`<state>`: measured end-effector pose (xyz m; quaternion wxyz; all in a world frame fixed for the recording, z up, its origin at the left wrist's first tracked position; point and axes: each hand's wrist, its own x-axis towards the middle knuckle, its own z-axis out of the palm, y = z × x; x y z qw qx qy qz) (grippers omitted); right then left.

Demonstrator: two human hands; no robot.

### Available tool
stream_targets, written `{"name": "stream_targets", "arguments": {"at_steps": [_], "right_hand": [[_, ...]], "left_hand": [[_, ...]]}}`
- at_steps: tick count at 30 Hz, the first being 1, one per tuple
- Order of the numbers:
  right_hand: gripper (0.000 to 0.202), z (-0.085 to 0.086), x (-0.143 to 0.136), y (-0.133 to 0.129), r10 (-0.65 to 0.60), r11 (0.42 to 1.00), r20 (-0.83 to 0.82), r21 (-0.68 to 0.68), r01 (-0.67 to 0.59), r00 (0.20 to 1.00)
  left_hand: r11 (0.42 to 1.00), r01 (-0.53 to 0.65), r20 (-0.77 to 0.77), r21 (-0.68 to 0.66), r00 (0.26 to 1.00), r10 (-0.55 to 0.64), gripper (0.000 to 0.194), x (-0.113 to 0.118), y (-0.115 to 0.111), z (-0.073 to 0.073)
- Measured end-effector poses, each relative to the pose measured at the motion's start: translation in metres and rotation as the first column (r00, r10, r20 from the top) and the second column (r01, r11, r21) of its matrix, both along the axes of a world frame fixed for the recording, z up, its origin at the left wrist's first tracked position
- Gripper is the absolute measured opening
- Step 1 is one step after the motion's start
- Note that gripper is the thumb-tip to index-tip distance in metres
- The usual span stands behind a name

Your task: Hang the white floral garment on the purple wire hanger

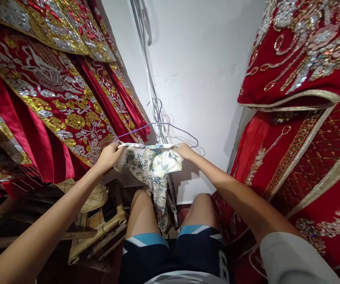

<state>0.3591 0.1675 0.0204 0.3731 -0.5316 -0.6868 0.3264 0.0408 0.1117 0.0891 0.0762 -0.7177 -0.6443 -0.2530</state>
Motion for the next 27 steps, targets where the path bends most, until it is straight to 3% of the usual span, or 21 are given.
{"name": "stream_targets", "arguments": {"at_steps": [5, 9, 11, 13, 14, 17, 19, 22, 25, 27], "right_hand": [[0.049, 0.008, 0.021, -0.017, -0.105, 0.994, 0.051, 0.039, 0.103, 0.993], [0.049, 0.017, 0.024, -0.032, -0.071, 0.997, 0.093, -0.025, 0.074, 0.993], [0.038, 0.017, 0.023, -0.042, -0.023, 1.0, 0.058, 0.019, 0.022, 0.998], [0.013, 0.015, 0.025, -0.051, -0.025, 0.987, 0.018, 0.162, 0.022, 1.0], [0.02, 0.014, 0.028, -0.055, -0.056, 0.968, -0.003, 0.247, 0.055, 0.998], [0.07, 0.015, 0.045, -0.054, -0.232, 0.882, -0.078, 0.404, 0.244, 0.969], [0.066, 0.021, 0.061, -0.047, -0.274, 0.863, -0.105, 0.412, 0.293, 0.956], [0.03, 0.037, 0.084, -0.038, -0.139, 0.941, -0.096, 0.296, 0.162, 0.986], [0.034, 0.054, 0.098, -0.042, 0.066, 0.998, -0.139, 0.021, -0.063, 0.988], [0.041, 0.061, 0.096, -0.049, 0.16, 0.969, -0.28, -0.136, -0.204, 0.947]], "left_hand": [[0.953, 0.243, -0.005, 0.183, 0.969, -0.247, 0.029, 0.008, -0.011, 0.008], [0.917, 0.343, 0.094, 0.205, 0.925, -0.368, 0.02, 0.028, -0.006, 0.024], [0.915, 0.347, 0.125, 0.204, 0.918, -0.376, 0.028, 0.036, 0.001, 0.03], [0.914, 0.349, 0.124, 0.205, 0.917, -0.378, 0.034, 0.039, 0.009, 0.032], [0.915, 0.346, 0.12, 0.207, 0.919, -0.375, 0.034, 0.038, 0.012, 0.032], [0.917, 0.33, 0.128, 0.225, 0.923, -0.364, 0.032, 0.034, 0.019, 0.03], [0.915, 0.328, 0.127, 0.233, 0.923, -0.363, 0.031, 0.032, 0.021, 0.03], [0.927, 0.319, 0.115, 0.198, 0.932, -0.345, 0.03, 0.028, 0.023, 0.035], [0.947, 0.249, 0.118, 0.203, 0.954, -0.276, 0.024, 0.021, 0.028, 0.039], [0.966, 0.185, 0.186, 0.182, 0.958, -0.219, 0.021, 0.019, 0.031, 0.038]]}}
